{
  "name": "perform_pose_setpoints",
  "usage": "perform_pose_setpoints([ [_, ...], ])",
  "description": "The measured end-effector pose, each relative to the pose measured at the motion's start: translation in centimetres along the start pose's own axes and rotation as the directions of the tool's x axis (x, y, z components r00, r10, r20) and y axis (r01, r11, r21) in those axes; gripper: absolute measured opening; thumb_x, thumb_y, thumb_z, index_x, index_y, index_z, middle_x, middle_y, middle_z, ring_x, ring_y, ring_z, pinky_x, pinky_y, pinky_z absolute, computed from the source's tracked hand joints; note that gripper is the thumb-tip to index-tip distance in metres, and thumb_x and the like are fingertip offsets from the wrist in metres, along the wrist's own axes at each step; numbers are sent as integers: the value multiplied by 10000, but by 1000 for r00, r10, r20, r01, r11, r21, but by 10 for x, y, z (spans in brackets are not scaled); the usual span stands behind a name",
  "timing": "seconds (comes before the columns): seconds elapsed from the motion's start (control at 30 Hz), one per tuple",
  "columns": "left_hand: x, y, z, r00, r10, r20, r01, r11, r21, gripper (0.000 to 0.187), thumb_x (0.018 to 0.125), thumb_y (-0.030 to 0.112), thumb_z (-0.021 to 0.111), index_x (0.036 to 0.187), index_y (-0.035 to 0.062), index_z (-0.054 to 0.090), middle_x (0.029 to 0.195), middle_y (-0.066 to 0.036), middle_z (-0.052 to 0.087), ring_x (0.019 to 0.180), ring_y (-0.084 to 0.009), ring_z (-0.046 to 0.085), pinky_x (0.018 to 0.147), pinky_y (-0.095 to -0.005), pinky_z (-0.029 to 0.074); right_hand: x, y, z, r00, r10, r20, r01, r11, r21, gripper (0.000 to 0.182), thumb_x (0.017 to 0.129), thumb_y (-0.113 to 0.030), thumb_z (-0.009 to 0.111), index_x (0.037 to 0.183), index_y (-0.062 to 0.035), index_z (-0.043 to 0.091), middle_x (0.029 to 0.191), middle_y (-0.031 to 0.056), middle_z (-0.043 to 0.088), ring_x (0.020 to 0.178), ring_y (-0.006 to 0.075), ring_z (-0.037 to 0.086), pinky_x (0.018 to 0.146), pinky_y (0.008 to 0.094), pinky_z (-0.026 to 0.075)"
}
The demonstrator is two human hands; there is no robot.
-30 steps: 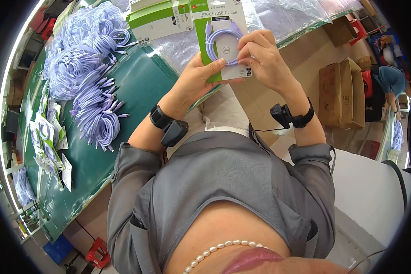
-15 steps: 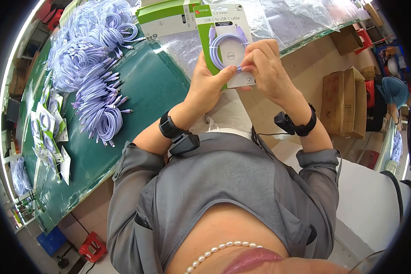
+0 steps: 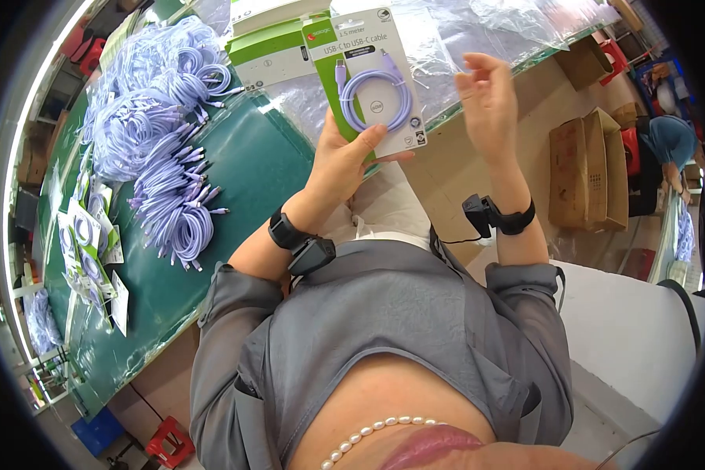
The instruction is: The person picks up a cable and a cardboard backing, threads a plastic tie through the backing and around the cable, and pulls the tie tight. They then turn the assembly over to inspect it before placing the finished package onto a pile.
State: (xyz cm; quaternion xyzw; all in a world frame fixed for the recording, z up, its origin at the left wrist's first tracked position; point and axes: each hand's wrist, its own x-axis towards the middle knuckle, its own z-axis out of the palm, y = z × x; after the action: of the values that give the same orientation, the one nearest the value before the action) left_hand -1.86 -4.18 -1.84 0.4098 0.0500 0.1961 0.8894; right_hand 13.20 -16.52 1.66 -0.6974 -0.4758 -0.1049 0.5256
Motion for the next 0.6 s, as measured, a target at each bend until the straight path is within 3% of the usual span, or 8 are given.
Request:
perform_pose_setpoints([
  [0.03,0,-1,-1,1000,-11,21,11,1000,-6,532,903,-14,527,1344,90,248,1269,-153,456,1139,-309,551,807,-516,584,-3,3,0,991,134,-17,-133,991,33,391,890,-272,657,1159,-12,542,1019,69,560,891,137,531,776,274,454],
  [0.07,1,-3,-1,999,-24,44,25,1000,-10,534,908,-6,524,1351,93,243,1281,-149,452,1151,-312,543,823,-523,576,-7,4,4,990,139,-26,-138,990,31,391,890,-272,657,1159,-12,542,1019,69,560,891,137,531,776,274,454],
  [0.17,-1,-9,-1,996,-45,75,46,999,-12,515,924,20,508,1359,94,243,1300,-144,445,1171,-314,529,854,-532,559,-16,-2,27,895,320,310,-404,877,262,442,906,-288,636,1217,3,517,1017,66,598,853,118,566,757,258,472],
  [0.4,0,-8,-18,987,-84,137,95,992,-79,358,994,187,441,1319,70,344,1283,-141,480,1186,-328,517,933,-546,505,-19,-4,25,904,284,320,-344,927,149,456,918,-258,609,1243,33,474,968,105,638,848,133,600,744,276,489],
  [0.47,4,-12,-20,995,-102,-3,101,992,-72,349,1001,207,436,1311,60,370,1274,-125,492,1152,-254,535,929,-457,509,-23,-3,29,907,267,324,-316,943,107,445,926,-249,595,1243,38,471,958,111,641,847,131,603,741,278,490],
  [0.57,7,-26,-16,992,-63,-106,56,996,-63,348,1006,233,431,1300,51,391,1253,-113,511,1120,-205,551,923,-398,511,-32,1,44,974,163,157,-165,986,-2,359,941,-240,536,1179,25,497,945,220,631,841,310,632,730,370,494],
  [0.6,7,-32,-13,990,-21,-141,13,998,-55,351,1007,248,429,1293,47,400,1237,-109,523,1105,-194,557,920,-382,512,-33,2,44,974,162,159,-163,987,-3,359,941,-240,536,1179,25,497,945,220,631,841,310,632,730,370,494],
])
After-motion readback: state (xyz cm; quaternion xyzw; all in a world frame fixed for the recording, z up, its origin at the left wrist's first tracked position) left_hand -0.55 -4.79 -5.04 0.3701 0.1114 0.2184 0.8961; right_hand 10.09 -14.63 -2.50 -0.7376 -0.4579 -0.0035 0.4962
